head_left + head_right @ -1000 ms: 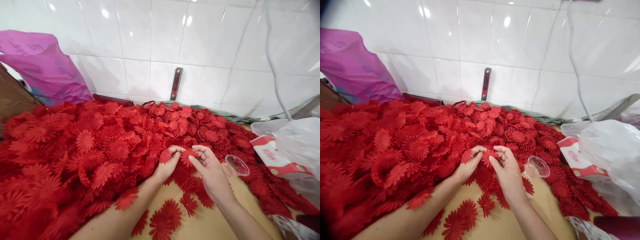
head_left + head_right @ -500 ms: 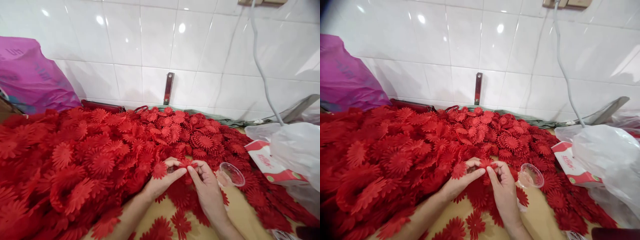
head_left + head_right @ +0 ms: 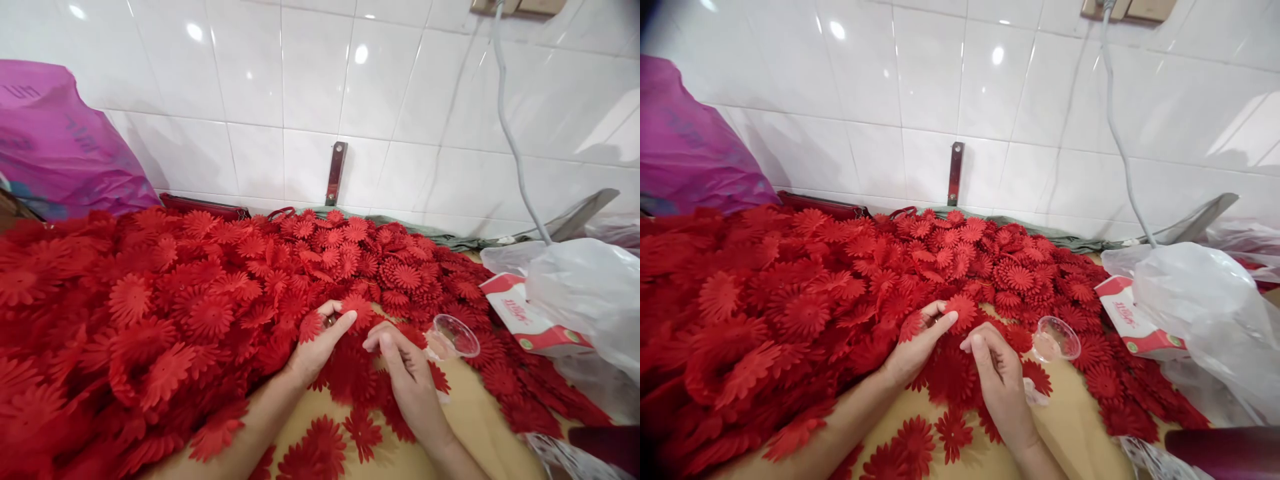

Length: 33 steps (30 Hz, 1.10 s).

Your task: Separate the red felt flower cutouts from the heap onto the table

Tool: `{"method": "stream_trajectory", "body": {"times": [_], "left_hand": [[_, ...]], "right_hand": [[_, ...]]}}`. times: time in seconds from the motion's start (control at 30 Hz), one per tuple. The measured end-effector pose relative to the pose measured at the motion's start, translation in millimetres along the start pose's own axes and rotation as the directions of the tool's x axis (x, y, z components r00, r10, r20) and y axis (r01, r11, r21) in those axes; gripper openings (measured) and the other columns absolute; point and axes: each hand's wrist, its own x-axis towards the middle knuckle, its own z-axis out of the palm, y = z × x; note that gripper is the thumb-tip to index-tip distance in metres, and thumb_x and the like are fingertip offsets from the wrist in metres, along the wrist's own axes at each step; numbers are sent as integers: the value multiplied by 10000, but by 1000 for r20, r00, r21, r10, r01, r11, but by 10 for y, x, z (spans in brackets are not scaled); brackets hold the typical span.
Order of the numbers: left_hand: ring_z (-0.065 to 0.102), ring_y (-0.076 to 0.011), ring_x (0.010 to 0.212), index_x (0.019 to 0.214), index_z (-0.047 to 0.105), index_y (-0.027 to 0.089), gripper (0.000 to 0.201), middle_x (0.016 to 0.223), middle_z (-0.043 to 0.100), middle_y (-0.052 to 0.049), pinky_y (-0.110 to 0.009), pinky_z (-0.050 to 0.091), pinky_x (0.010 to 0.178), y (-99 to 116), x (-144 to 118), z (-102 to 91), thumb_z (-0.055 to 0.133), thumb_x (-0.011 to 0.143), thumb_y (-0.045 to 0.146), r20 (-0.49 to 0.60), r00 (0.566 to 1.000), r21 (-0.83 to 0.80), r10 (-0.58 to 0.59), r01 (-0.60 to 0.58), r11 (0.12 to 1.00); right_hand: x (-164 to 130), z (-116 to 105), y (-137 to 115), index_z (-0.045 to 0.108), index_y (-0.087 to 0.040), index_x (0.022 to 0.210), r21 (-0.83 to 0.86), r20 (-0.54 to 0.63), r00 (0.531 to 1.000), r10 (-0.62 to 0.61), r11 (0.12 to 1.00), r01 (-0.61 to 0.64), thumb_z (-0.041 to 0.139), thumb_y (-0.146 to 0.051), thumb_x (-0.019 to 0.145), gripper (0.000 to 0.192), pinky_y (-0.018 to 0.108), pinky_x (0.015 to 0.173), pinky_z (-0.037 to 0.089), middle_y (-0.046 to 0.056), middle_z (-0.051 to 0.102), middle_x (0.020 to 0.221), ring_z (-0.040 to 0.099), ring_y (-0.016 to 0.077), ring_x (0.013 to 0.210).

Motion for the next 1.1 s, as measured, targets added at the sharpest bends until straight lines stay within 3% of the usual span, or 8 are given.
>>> {"method": "stream_trajectory", "body": {"times": [0.23, 0.4, 0.5, 0.63, 0.77, 0.9, 0.97, 1.1], "left_hand": [[629, -195, 967, 863, 700, 169, 289, 965, 704, -51, -315, 468, 952, 49, -12, 3, 734, 832, 455, 93, 989, 98, 119, -128, 987], [645, -193, 960, 887, 736, 180, 161, 967, 694, -63, -320, 490, 929, 32, -39, 11, 724, 858, 339, 192, 963, 246, 189, -234, 941], [646, -206, 1061, 999, 761, 205, 173, 1071, 713, -77, -342, 474, 1003, 47, -24, -12, 668, 900, 312, 134, 970, 278, 204, -234, 932], [600, -216, 1236, 1129, 743, 208, 254, 1249, 704, -84, -378, 389, 1150, 113, 13, 14, 625, 917, 280, -29, 987, 167, 160, -153, 974], [565, -229, 1313, 1196, 691, 216, 303, 1379, 652, -62, -414, 453, 1125, 374, 34, 159, 564, 928, 277, -68, 995, -332, -78, 51, 942], [591, -240, 1293, 986, 718, 205, 344, 1309, 700, -69, -438, 522, 1072, 876, 16, 295, 404, 1000, 344, -79, 957, -629, -279, 170, 758], [609, -259, 1276, 978, 738, 185, 468, 1245, 726, -104, -434, 538, 1050, 1062, -45, 369, 355, 1017, 451, -34, 946, -693, -323, 211, 689], [669, -251, 1119, 976, 744, 186, 401, 1177, 741, -109, -385, 572, 928, 948, -369, 586, 469, 979, 479, 38, 865, -736, -500, 363, 572]], "right_hand": [[46, 0, 44, 610, -252, 1199, -80, -221, 974, 51, 994, -70, 555, -472, 968, 323, 347, 943, 472, 57, 659, 1158, 601, 201, 1041], [102, -31, 105, 665, -223, 1014, -142, -208, 977, -49, 990, 20, 608, -421, 944, 218, 388, 993, 458, 64, 654, 1102, 598, 218, 1072], [96, -66, 62, 652, -224, 969, -153, -252, 964, -81, 987, 43, 571, -380, 968, 176, 355, 899, 479, 42, 648, 977, 602, 197, 938], [60, -111, -27, 664, -249, 962, -136, 31, 991, -130, 982, 133, 529, -332, 982, 160, 381, 960, 463, 59, 654, 1068, 606, 221, 1036], [36, -112, -65, 658, -275, 1133, -179, 251, 954, -165, 960, 214, 559, -307, 953, 208, 458, 1111, 386, 83, 603, 1267, 527, 269, 1268], [42, -110, -69, 647, -253, 1124, -179, -44, 979, -199, 966, 189, 509, -338, 986, 213, 420, 1043, 426, 79, 630, 1174, 573, 250, 1161], [50, -118, -66, 649, -243, 1083, -157, -250, 950, -189, 976, 152, 452, -388, 1014, 254, 388, 946, 460, 72, 643, 1094, 594, 232, 1038], [71, -143, -35, 631, -241, 1085, -70, -462, 871, -166, 986, 150, 330, -512, 1030, 408, 395, 892, 476, 86, 642, 1096, 599, 228, 972]]}}
